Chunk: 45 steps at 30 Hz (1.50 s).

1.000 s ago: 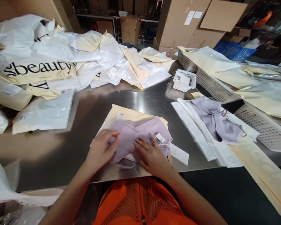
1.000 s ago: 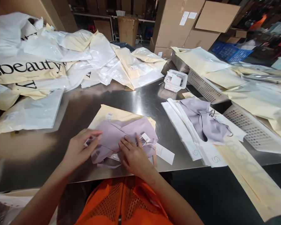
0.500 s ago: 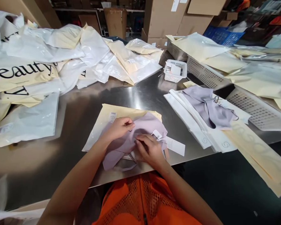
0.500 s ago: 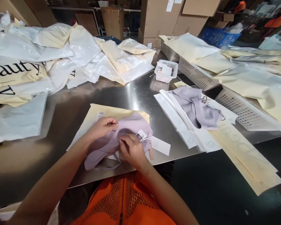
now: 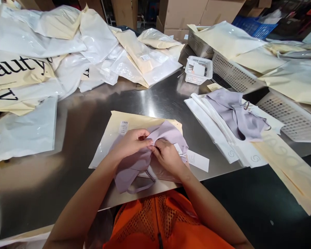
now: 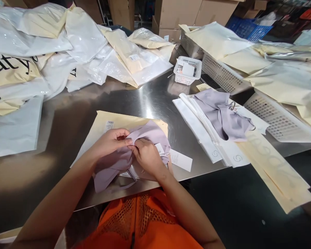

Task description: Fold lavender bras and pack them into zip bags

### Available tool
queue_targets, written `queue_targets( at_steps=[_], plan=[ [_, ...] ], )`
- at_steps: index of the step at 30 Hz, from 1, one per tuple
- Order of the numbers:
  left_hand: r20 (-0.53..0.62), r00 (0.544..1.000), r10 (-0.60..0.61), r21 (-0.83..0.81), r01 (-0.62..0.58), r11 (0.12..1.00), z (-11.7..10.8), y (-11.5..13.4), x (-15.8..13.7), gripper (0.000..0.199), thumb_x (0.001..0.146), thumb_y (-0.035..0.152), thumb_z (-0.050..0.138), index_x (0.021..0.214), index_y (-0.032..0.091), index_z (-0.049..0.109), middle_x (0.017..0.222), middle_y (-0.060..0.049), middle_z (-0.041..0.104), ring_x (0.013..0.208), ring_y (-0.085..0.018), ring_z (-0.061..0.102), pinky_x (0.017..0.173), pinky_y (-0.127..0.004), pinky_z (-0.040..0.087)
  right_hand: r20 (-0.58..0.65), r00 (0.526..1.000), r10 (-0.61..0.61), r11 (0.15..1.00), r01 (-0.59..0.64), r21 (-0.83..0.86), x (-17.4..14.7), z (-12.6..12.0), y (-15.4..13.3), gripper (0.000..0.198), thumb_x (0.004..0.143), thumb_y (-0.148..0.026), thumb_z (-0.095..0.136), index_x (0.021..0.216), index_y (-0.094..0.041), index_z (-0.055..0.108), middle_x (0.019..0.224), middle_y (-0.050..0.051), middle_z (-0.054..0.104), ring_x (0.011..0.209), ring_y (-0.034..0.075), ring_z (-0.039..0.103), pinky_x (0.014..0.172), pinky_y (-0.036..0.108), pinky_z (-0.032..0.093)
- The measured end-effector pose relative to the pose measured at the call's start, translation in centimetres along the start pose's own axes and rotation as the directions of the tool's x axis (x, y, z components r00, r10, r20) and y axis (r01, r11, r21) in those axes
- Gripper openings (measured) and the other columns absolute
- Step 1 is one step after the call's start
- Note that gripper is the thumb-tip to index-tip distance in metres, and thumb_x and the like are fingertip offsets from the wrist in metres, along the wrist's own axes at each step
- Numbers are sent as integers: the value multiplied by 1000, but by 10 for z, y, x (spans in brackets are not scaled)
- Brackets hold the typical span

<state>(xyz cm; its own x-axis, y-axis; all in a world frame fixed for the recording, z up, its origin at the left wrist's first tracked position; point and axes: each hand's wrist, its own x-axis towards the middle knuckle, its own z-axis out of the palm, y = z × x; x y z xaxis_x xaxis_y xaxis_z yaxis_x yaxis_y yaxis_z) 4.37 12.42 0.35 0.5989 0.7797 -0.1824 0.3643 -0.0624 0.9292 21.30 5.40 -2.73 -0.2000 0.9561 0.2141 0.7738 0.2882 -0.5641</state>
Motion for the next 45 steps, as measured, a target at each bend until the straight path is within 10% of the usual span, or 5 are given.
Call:
queue_targets(
  at_steps=[10,16,23,31,45],
  plan=[
    [-353,924,149,474,39,880,7,3,24,37,89,32,52,59,21,34,57,3,41,58,-15,39,61,-31,25,-7,999,-52,966,52,255,12,0,1,38,95,-19,48,57,-20,43,58,-3,51,58,12,47,64,25,36],
    [-190,964,185,489,-70,869,7,7,29,30,90,28,50,62,21,41,60,2,47,60,-16,43,60,-31,28,-34,997,72,958,-59,281,17,0,8,38,97,-27,48,59,-21,46,58,-2,53,56,12,48,60,25,37],
    [-300,947,119,410,16,912,-8,5,37,36,86,29,49,56,21,32,55,3,34,57,-14,35,59,-31,25,86,996,13,933,-44,358,16,-1,6,42,98,-27,46,56,-20,46,56,-3,55,55,11,50,63,25,40],
    [32,999,-35,-28,36,999,-18,12,14,41,90,48,49,63,21,34,64,2,29,59,-13,30,55,-30,21,104,994,33,922,-71,379,10,-18,4,47,99,-44,48,58,-19,48,56,-2,55,57,11,50,62,24,39],
    [-110,994,15,280,16,960,-16,5,6,42,93,46,40,60,21,34,57,2,39,55,-14,39,53,-31,24,10,1000,-11,998,10,58,-13,-24,12,31,89,-42,65,68,-21,58,65,1,59,64,16,55,60,28,42]
  ],
)
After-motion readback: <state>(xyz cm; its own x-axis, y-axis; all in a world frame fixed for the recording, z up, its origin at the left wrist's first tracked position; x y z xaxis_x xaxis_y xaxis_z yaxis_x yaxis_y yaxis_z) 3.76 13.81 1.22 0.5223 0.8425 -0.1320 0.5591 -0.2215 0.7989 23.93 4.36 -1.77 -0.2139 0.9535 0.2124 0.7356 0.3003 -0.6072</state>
